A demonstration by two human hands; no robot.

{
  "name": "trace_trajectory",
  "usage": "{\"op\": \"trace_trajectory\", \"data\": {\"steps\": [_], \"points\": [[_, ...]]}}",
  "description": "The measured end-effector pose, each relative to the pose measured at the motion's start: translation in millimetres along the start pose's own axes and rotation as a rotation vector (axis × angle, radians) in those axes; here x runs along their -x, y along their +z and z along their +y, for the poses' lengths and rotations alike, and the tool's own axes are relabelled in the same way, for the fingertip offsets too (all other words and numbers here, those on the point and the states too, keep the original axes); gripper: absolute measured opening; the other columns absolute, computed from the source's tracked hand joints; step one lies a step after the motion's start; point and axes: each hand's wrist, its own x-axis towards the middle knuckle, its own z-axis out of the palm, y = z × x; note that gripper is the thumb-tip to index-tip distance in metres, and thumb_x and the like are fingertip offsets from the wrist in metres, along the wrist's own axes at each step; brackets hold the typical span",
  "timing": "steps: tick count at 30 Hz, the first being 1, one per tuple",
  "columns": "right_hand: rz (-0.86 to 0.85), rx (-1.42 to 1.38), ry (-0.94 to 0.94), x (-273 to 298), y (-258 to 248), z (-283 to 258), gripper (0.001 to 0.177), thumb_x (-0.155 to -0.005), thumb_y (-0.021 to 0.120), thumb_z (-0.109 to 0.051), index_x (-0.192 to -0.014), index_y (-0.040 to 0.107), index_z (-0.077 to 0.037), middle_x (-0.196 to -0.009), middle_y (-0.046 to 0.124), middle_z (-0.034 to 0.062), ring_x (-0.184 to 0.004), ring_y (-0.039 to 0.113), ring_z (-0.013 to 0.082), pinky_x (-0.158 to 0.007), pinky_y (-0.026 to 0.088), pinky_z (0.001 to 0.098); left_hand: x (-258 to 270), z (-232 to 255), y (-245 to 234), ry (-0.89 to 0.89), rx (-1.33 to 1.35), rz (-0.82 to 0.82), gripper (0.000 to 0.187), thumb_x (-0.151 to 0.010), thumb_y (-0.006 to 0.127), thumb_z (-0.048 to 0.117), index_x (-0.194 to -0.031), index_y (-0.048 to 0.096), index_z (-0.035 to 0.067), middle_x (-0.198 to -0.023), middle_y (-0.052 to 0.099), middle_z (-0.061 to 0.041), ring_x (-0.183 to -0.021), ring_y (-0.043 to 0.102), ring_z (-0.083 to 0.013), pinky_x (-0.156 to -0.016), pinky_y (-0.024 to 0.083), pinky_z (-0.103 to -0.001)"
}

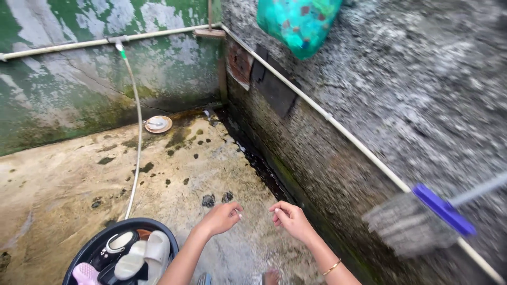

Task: Washing multiple pairs of shoes and sandals in a basin and on the floor using a brush, soap, and a hose.

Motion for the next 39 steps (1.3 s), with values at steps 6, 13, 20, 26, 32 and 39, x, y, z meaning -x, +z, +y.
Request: {"op": "trace_trajectory", "data": {"steps": [6, 13, 20, 26, 32, 39], "points": [[-0.191, 0.1, -0.045, -120, -8, -38, 0.021, -0.101, 0.053, -0.016, -0.106, 0.07, -0.004, -0.079, 0.07, 0.0016, -0.072, 0.067, 0.0082, -0.069, 0.058, 0.0267, -58, -36, -35, -0.174, 0.025, 0.185, 0.031, -0.089, 0.066, 0.026, -0.116, 0.068, 0.01, -0.096, 0.074, -0.009, -0.096, 0.072, -0.0268, -0.086, 0.056, -0.039], [-0.371, 0.168, -0.143, -266, 17, -59, 0.021, -0.101, 0.053, -0.013, -0.106, 0.071, -0.003, -0.076, 0.069, 0.0026, -0.07, 0.067, 0.0093, -0.067, 0.058, 0.0273, -89, -65, -81, -0.274, -0.006, 0.445, 0.039, -0.089, 0.067, 0.027, -0.125, 0.061, 0.012, -0.124, 0.065, -0.011, -0.121, 0.06, -0.0309, -0.102, 0.048, -0.042], [-0.548, 0.115, -0.226, -390, 90, -84, 0.021, -0.101, 0.051, -0.011, -0.108, 0.07, -0.003, -0.079, 0.069, 0.0022, -0.07, 0.066, 0.0098, -0.067, 0.057, 0.0273, -118, -112, -162, -0.399, -0.037, 0.534, 0.054, -0.089, 0.069, 0.026, -0.139, 0.05, 0.015, -0.142, 0.052, -0.01, -0.137, 0.047, -0.0308, -0.113, 0.04, -0.041], [-0.582, 0.061, -0.257, -500, 153, -122, 0.021, -0.102, 0.051, -0.012, -0.107, 0.07, -0.003, -0.08, 0.07, 0.0021, -0.07, 0.065, 0.0097, -0.068, 0.057, 0.0273, -157, -155, -260, -0.415, -0.044, 0.557, 0.06, -0.09, 0.068, 0.026, -0.144, 0.045, 0.014, -0.146, 0.048, -0.011, -0.14, 0.044, -0.0303, -0.116, 0.037, -0.041], [-0.591, 0.191, -0.33, -597, 196, -140, 0.021, -0.101, 0.053, -0.015, -0.107, 0.07, -0.005, -0.079, 0.07, 0.0019, -0.07, 0.067, 0.0096, -0.067, 0.058, 0.0277, -181, -187, -326, -0.488, -0.022, 0.555, 0.059, -0.092, 0.064, 0.025, -0.147, 0.041, 0.016, -0.15, 0.045, -0.01, -0.143, 0.042, -0.0296, -0.118, 0.035, -0.042], [-0.478, 0.452, -0.633, -713, 269, -185, 0.021, -0.095, 0.065, -0.024, -0.103, 0.071, -0.006, -0.086, 0.074, 0.0074, -0.077, 0.072, 0.021, -0.072, 0.056, 0.0355, -190, -253, -377, -0.563, 0.025, 0.581, 0.057, -0.093, 0.063, 0.028, -0.145, 0.043, 0.016, -0.15, 0.044, -0.009, -0.143, 0.041, -0.0302, -0.118, 0.035, -0.043]]}}
